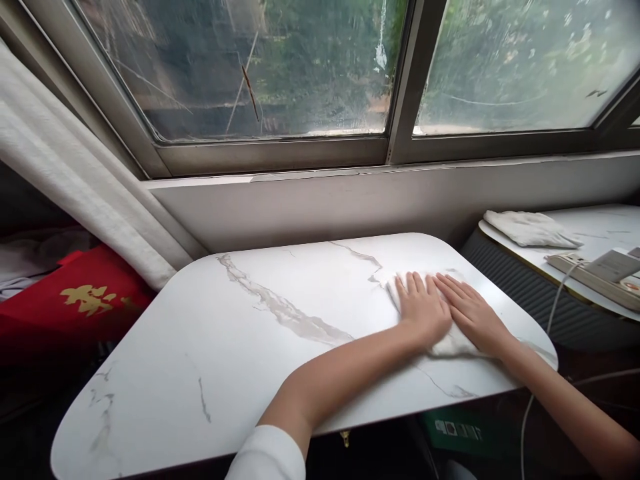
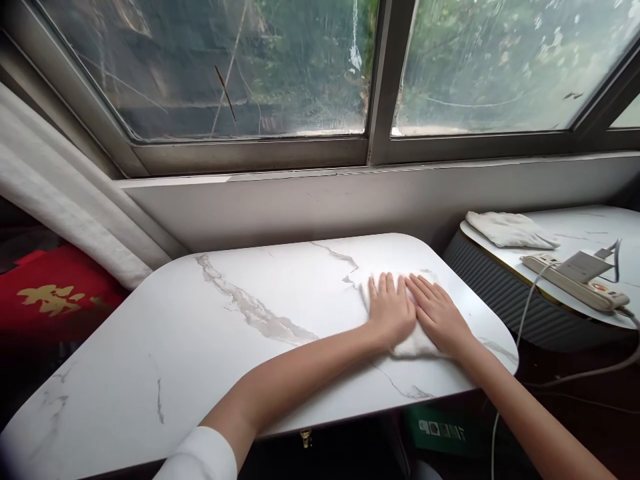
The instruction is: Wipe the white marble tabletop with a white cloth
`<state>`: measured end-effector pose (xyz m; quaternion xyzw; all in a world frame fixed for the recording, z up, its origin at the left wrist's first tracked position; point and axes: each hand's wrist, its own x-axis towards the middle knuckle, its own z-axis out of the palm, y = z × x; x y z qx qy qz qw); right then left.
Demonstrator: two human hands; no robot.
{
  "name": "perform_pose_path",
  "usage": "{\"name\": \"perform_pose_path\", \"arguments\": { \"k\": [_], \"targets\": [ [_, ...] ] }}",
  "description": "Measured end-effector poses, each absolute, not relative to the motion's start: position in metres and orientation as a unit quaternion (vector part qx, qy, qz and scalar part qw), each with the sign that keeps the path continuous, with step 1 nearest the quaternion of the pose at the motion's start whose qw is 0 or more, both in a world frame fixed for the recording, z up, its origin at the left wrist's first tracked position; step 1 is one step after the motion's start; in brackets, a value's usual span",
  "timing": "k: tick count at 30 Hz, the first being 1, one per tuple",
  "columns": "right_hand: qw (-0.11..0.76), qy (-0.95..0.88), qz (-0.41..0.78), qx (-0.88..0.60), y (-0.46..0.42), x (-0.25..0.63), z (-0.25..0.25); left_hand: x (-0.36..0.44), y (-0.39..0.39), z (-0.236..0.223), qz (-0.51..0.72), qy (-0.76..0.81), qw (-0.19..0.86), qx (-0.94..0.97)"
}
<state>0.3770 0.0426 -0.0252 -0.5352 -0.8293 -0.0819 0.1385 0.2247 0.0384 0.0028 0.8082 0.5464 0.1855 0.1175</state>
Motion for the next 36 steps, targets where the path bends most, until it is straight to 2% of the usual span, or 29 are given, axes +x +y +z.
{"name": "perform_pose_path", "arguments": {
  "k": [5,10,17,26,36],
  "targets": [
    [0.17,-0.829,-0.131,-0.517,-0.027,0.41,-0.032,0.24,-0.012,0.014,0.138,0.475,0.175,0.851],
    [0.173,-0.815,-0.126,-0.539,-0.031,0.421,-0.036,0.248,-0.01,0.015,0.143,0.45,0.195,0.859],
    [0.144,-0.793,-0.098,-0.583,0.057,0.42,-0.035,0.255,0.062,0.004,0.174,0.487,0.146,0.844],
    [0.125,-0.815,-0.082,-0.561,0.188,0.39,-0.021,0.242,0.173,0.0,0.186,0.561,0.105,0.799],
    [0.154,-0.803,-0.064,-0.572,0.225,0.378,-0.021,0.235,0.211,0.0,0.2,0.566,0.095,0.794]
  ]
}}
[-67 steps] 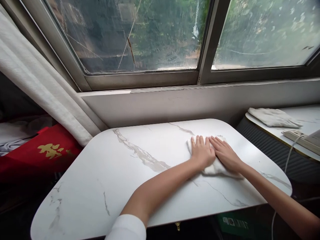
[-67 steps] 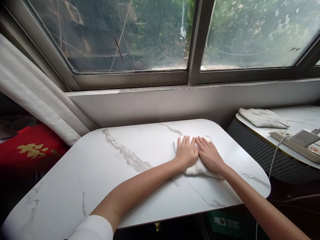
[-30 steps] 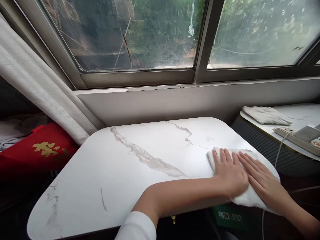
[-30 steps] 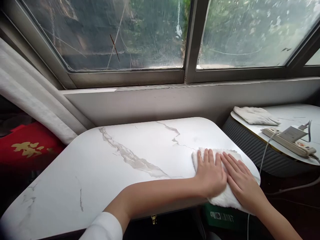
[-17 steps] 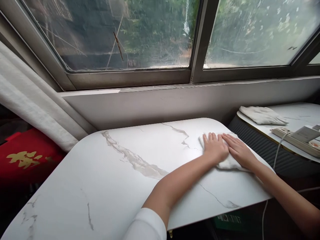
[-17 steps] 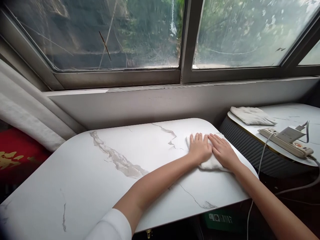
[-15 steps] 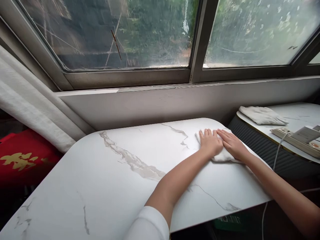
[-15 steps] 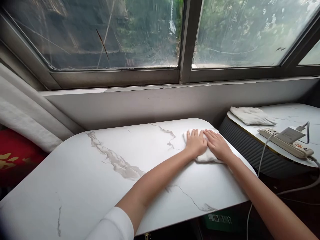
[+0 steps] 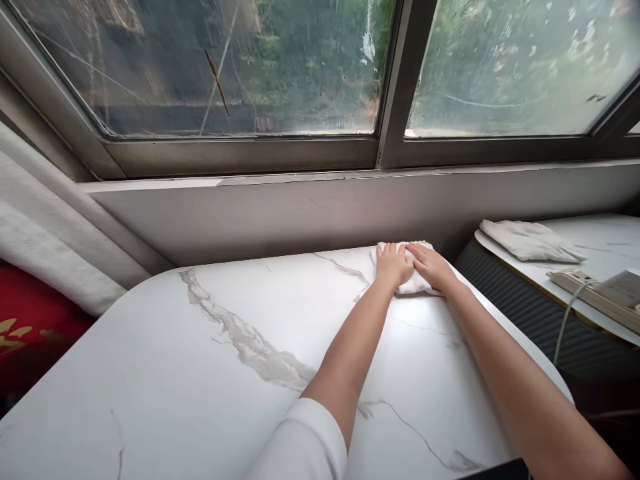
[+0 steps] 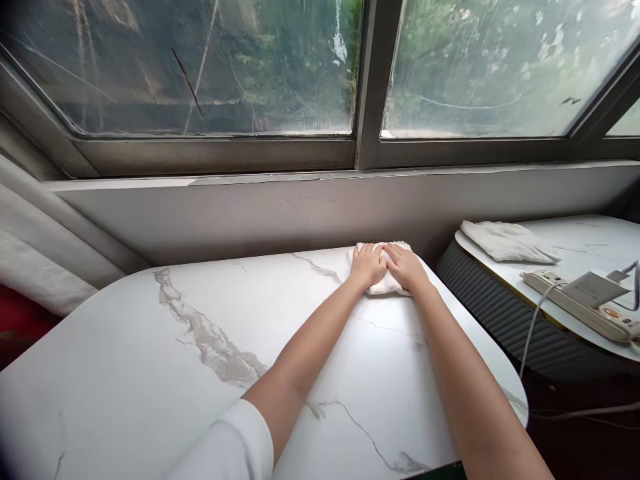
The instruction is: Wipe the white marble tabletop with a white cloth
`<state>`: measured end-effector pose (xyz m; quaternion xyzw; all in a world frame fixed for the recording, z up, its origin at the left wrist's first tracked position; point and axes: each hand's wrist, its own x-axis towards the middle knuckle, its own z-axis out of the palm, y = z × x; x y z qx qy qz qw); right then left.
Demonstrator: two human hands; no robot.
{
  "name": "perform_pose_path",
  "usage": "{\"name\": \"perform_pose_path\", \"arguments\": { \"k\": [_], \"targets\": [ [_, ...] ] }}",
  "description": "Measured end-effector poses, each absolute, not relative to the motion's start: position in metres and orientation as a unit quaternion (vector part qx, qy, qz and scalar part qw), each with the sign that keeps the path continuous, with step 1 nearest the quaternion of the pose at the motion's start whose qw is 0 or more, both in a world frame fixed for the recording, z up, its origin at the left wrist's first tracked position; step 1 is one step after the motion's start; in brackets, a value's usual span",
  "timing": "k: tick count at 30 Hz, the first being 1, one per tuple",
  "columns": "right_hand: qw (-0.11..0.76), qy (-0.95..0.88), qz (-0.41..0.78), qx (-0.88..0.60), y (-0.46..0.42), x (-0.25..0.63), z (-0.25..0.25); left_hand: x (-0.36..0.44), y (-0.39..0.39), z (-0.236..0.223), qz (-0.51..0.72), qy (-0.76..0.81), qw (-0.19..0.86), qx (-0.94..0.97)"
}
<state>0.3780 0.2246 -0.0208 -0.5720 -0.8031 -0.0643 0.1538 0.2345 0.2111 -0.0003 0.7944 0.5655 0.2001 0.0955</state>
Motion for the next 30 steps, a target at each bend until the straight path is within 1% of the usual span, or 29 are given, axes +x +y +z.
{"name": "perform_pose_path", "arguments": {
  "k": [5,8,15,23,26,30],
  "targets": [
    [0.124,-0.815,-0.081,-0.561,0.208,0.383,-0.021,0.236,0.197,-0.001,0.208,0.563,0.081,0.796],
    [0.129,-0.817,-0.099,-0.553,0.182,0.386,-0.023,0.238,0.177,-0.002,0.204,0.555,0.084,0.802],
    [0.14,-0.777,-0.141,-0.597,0.087,0.389,-0.031,0.238,0.107,-0.004,0.201,0.488,0.1,0.844],
    [0.172,-0.782,-0.172,-0.574,-0.01,0.362,-0.037,0.208,0.023,-0.003,0.188,0.448,0.135,0.864],
    [0.173,-0.777,-0.172,-0.581,-0.023,0.351,-0.039,0.196,0.009,-0.002,0.186,0.445,0.144,0.864],
    [0.154,-0.778,-0.165,-0.586,-0.014,0.346,-0.04,0.191,0.015,-0.002,0.174,0.454,0.147,0.861]
  ]
}}
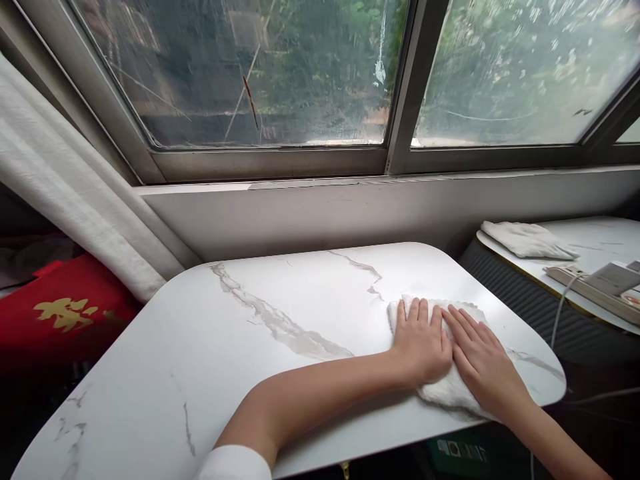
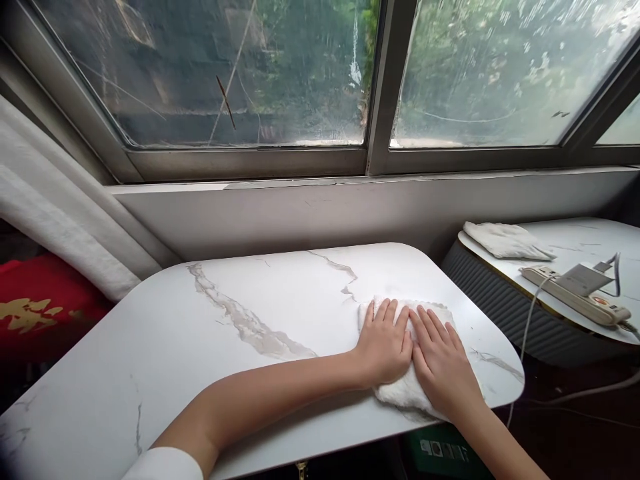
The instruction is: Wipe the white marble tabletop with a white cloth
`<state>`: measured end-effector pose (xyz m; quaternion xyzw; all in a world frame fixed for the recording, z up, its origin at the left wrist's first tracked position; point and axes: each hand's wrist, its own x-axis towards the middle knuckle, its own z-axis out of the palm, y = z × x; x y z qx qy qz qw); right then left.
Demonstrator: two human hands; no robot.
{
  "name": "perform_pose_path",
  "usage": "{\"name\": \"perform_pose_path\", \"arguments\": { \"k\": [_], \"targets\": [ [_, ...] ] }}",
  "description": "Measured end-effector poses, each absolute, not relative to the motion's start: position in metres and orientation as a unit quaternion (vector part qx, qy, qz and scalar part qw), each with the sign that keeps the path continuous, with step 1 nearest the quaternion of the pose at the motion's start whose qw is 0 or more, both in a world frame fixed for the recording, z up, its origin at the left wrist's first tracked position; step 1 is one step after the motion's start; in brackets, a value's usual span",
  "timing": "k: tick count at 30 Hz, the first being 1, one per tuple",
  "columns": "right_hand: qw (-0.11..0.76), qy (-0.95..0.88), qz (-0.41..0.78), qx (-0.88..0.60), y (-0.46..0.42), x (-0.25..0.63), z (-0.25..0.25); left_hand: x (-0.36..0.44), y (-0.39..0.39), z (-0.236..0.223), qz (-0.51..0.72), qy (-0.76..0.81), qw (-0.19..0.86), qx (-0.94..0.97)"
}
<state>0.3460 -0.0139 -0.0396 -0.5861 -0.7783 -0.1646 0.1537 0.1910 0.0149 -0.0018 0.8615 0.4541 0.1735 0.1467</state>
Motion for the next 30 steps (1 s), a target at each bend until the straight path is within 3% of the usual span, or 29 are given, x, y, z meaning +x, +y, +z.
{"name": "perform_pose_path", "arguments": {
  "k": [7,17,30],
  "targets": [
    [0.133,-0.758,-0.125,-0.626,0.065,0.319,-0.028,0.178,0.083,-0.002,0.179,0.497,0.114,0.841],
    [0.119,-0.803,-0.108,-0.574,0.188,0.267,-0.015,0.137,0.186,-0.002,0.204,0.582,0.08,0.783],
    [0.125,-0.821,-0.053,-0.555,0.192,0.262,-0.009,0.134,0.18,-0.003,0.205,0.626,0.071,0.749]
  ]
}}
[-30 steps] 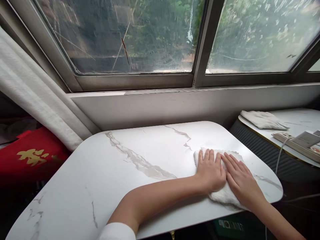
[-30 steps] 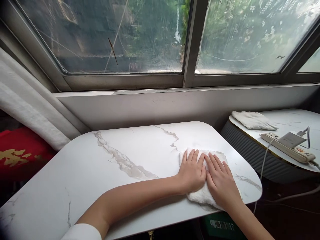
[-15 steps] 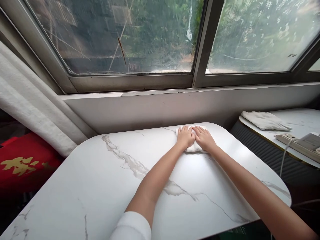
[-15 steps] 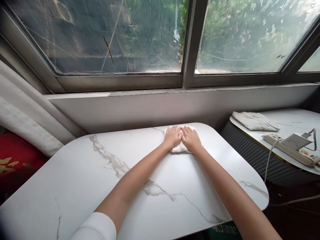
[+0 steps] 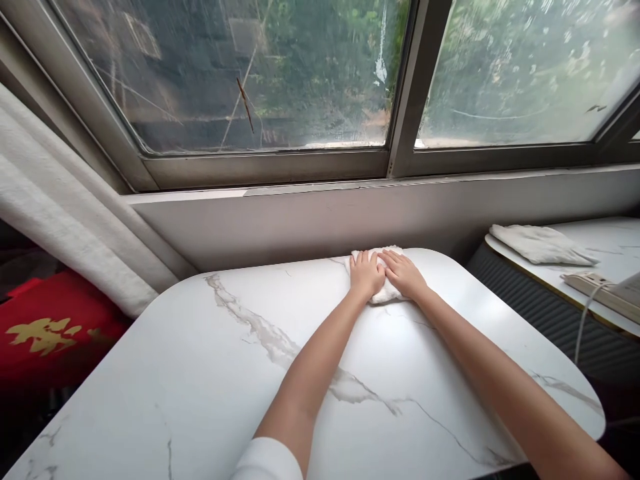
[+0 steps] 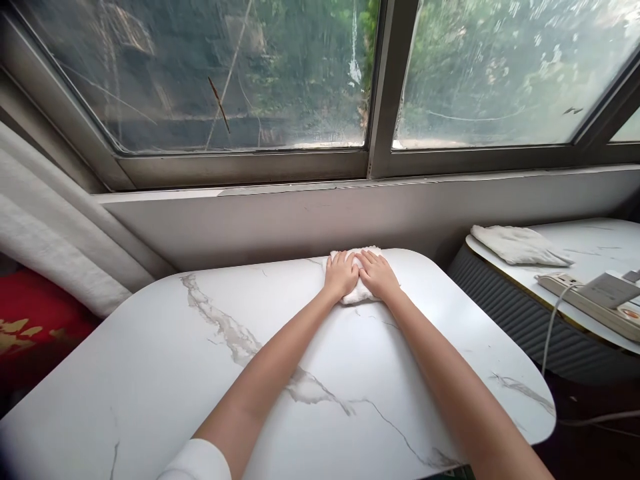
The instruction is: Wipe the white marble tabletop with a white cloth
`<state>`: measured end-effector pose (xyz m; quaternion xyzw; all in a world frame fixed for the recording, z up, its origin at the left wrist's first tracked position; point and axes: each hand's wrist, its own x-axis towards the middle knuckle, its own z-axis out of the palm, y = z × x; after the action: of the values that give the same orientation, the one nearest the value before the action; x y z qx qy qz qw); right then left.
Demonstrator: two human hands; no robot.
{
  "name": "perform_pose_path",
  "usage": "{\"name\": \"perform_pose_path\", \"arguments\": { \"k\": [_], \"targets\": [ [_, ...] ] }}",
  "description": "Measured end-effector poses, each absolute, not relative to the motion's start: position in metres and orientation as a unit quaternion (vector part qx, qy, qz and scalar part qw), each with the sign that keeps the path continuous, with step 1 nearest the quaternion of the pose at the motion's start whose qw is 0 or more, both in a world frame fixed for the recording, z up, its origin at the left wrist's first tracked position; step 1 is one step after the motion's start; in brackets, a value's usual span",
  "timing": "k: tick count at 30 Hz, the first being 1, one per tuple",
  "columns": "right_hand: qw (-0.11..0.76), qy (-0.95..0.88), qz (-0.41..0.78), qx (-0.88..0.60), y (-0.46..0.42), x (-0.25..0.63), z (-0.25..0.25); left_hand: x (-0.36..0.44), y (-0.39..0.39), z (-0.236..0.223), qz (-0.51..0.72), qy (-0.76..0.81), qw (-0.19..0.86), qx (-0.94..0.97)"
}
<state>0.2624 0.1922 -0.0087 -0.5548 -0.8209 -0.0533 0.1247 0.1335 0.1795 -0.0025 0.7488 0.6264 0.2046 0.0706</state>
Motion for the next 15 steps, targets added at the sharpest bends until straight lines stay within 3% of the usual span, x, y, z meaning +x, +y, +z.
{"name": "perform_pose_path", "arguments": {
  "k": [7,15],
  "targets": [
    [0.163,-0.813,-0.111,-0.548,0.109,0.259,-0.026,0.121,0.106,-0.003,0.183,0.579,0.075,0.791],
    [0.181,-0.827,-0.153,-0.51,-0.019,0.248,-0.031,0.1,-0.009,0.007,0.158,0.545,0.148,0.81]
  ]
}}
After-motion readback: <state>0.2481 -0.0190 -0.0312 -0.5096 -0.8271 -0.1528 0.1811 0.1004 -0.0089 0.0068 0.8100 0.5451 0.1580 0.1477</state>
